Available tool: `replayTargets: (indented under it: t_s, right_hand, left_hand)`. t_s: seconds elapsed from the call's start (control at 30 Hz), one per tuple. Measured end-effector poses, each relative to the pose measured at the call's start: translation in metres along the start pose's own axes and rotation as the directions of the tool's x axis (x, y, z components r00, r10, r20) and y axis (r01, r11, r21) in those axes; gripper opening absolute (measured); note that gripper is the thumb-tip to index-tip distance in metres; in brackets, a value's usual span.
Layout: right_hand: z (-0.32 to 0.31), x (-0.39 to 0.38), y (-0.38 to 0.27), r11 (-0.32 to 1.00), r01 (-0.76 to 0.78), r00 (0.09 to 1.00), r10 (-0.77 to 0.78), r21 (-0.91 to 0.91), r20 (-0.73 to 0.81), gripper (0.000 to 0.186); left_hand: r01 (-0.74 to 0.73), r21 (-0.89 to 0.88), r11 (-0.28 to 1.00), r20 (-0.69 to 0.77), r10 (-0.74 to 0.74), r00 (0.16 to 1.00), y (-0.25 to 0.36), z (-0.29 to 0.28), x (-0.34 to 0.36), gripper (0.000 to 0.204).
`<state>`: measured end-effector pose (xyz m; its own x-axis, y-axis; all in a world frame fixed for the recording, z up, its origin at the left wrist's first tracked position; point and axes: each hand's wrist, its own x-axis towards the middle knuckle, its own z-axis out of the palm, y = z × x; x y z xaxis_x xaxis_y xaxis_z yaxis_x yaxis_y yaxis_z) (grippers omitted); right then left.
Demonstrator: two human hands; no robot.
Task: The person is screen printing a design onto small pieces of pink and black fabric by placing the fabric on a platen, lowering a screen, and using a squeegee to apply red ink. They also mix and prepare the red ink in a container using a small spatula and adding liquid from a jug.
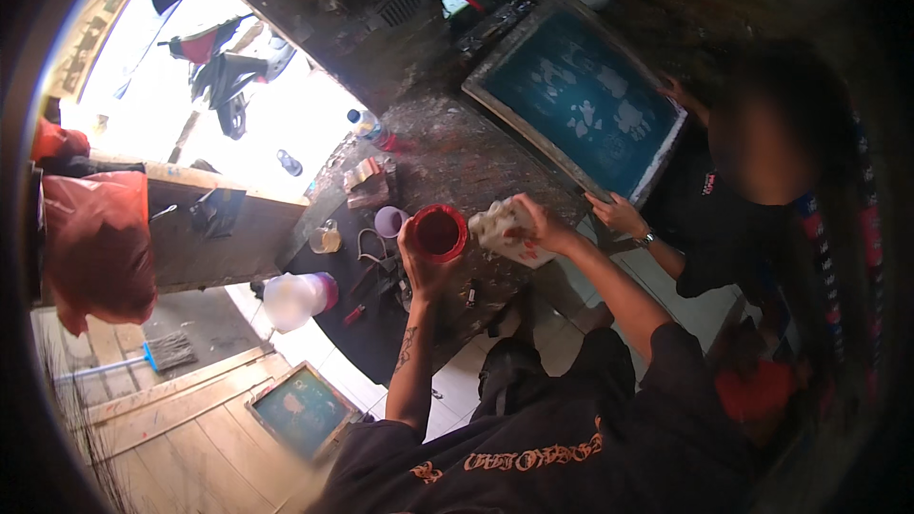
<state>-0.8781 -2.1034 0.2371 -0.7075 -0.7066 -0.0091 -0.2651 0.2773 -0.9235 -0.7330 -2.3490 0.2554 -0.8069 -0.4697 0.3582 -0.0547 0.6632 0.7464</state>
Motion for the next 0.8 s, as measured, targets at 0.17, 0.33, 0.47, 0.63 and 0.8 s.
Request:
replayTargets:
  t_s: [0.17, 0.33, 0.47, 0.63, 0.8]
  right_hand:
    - [0.051, 0.046, 0.032, 0.999, 0.000, 0.958, 0.015, 0.052, -0.286, 0.071]
    - [0.100, 0.068, 0.087, 0.994, 0.081, 0.861, -0.032, 0.075, -0.507, 0.071]
    - [0.073, 0.027, 0.059, 0.980, -0.120, 0.804, 0.003, -0.158, -0.594, 0.065]
    - [-0.029, -0.184, -0.109, 0.991, -0.112, 0.879, 0.135, 0.078, -0.456, 0.027]
    - [-0.050, -0.393, -0.077, 0.942, -0.293, 0.595, 0.044, -0.166, -0.803, 0.022]
  left_hand:
    - [-0.048, 0.102, 0.994, 0.014, 0.047, 0.999, -0.004, -0.037, -0.013, 0.112]
    - [-0.121, 0.135, 0.983, 0.139, 0.102, 0.985, 0.044, -0.048, -0.036, 0.111]
    - [-0.168, 0.080, 0.983, 0.252, 0.143, 0.957, 0.091, -0.021, -0.061, 0.109]
    - [-0.277, -0.083, 0.957, 0.432, 0.285, 0.856, 0.158, 0.025, -0.130, 0.113]
    - [-0.331, -0.391, 0.859, 0.705, 0.510, 0.493, 0.285, 0.111, -0.198, 0.114]
